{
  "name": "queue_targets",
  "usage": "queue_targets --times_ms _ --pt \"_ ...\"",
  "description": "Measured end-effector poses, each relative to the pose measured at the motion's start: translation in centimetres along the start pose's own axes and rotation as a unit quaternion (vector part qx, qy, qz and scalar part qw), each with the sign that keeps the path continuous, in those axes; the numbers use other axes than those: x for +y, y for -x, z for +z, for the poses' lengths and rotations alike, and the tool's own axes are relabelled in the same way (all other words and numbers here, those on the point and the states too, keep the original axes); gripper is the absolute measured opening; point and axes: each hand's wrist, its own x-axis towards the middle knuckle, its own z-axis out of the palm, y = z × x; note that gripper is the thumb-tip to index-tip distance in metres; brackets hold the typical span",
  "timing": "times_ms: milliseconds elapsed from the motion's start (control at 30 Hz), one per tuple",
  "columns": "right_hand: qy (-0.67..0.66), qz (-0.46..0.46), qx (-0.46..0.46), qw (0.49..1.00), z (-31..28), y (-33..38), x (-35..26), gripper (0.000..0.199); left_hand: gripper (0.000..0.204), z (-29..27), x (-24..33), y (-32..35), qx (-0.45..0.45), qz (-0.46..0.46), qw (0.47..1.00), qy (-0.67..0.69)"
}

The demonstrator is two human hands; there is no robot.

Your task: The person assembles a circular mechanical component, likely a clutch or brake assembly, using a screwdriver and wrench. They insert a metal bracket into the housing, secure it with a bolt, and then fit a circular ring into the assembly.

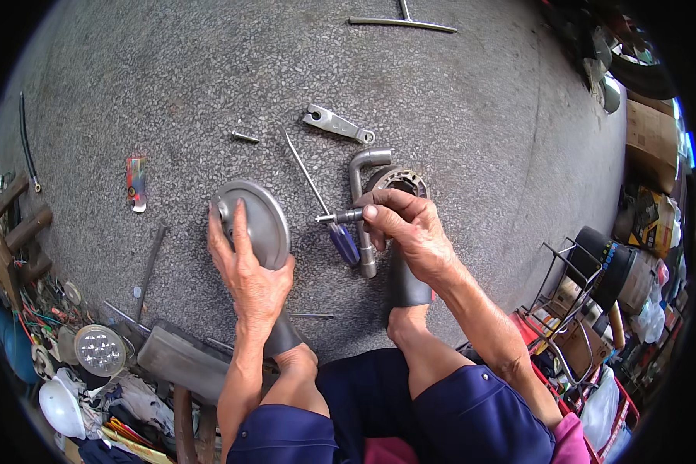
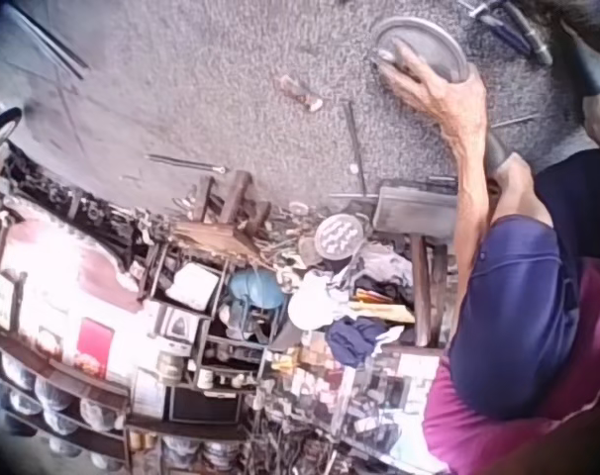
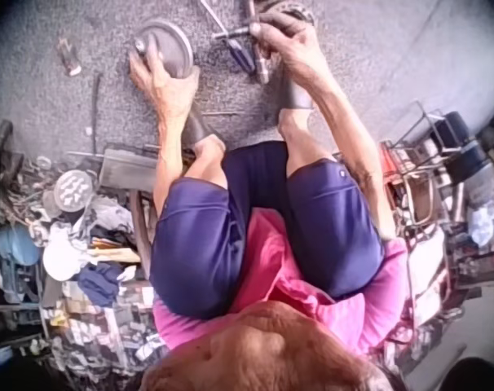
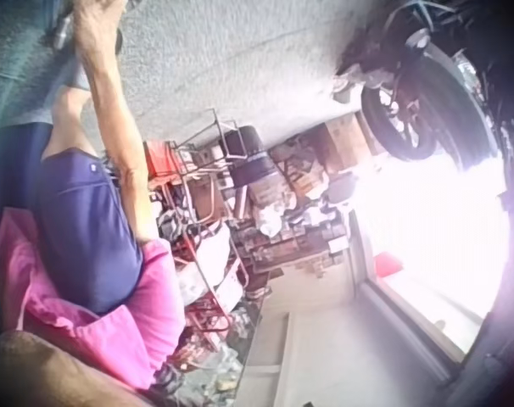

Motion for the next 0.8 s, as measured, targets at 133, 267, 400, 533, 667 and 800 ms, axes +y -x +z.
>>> queue_targets --times_ms 133,267,400,533,667,800 --pt "0.112 -0.059 0.041 0.991 0.6 1.1 -0.7 0.026 0.085 -2.7 -0.6 -1.2 -0.006 -0.097 0.969 0.225" --pt "0.159 -0.103 0.042 0.981 1.4 2.1 -1.0 0.027 0.084 -5.5 -0.3 -1.2 -0.079 -0.289 0.662 0.687" --pt "0.295 -0.236 0.040 0.925 2.4 2.4 -0.6 0.026 0.093 -4.3 -0.9 0.7 -0.113 -0.295 0.463 0.828" --pt "0.418 -0.355 0.037 0.835 3.5 1.3 2.1 0.023 0.093 -3.5 -1.3 1.5 -0.115 -0.310 0.477 0.814" --pt "0.527 -0.400 -0.036 0.749 3.4 -0.1 4.9 0.036 0.091 -3.2 -2.7 1.7 -0.102 -0.324 0.432 0.835" --pt "0.526 -0.329 -0.083 0.780 2.9 -1.6 6.5 0.034 0.090 -4.1 -0.4 0.8 -0.098 -0.320 0.439 0.834"
